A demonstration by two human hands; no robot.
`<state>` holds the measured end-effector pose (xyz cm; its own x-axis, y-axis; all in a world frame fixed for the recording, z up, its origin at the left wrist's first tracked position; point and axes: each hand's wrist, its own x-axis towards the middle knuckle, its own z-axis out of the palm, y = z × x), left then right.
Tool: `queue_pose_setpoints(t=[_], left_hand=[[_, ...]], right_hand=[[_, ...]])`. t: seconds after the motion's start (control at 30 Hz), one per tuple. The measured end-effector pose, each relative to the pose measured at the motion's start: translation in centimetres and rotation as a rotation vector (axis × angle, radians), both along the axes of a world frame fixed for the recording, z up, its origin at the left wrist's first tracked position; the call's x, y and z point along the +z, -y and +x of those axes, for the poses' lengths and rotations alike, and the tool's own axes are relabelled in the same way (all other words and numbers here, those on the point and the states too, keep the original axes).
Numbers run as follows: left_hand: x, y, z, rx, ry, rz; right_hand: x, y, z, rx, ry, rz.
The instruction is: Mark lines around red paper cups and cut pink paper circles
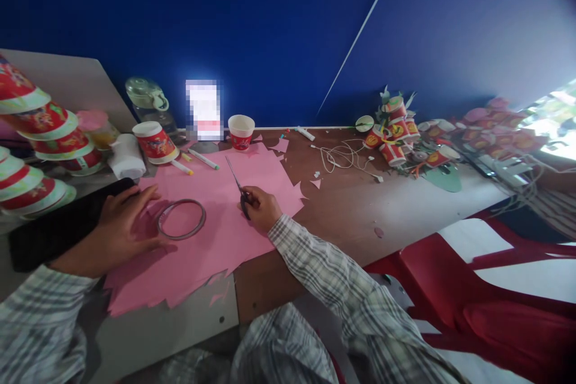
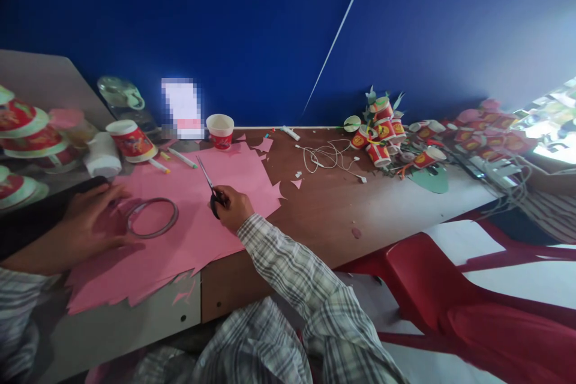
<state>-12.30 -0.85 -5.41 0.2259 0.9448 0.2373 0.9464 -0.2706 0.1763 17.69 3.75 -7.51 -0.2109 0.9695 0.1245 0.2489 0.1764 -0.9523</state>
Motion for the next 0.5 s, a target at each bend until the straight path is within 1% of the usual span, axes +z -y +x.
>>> queue_pose_setpoints(t=[0.1, 0.23, 0.4, 0.5], left_hand=[[0.1, 0.1, 0.6, -0.028, 0.051, -0.038], [0.2, 0.3, 1.8, -0.038, 0.025, -0.077], [-0.2, 0.3, 2.3, -0.037, -0.004, -0.056], [-0.1, 0.3, 2.7, -0.032, 0.001, -0.039]], right_hand=[[-0.2, -0.1, 0.0, 0.002, -0.003, 0.008], [-0.6, -0.2, 0.0, -0.001, 0.006, 0.013], [-0.6, -0.1, 0.1, -0.002, 0.02, 0.009], [-0.4, 0.0, 0.1, -0.003, 0.026, 0.004]])
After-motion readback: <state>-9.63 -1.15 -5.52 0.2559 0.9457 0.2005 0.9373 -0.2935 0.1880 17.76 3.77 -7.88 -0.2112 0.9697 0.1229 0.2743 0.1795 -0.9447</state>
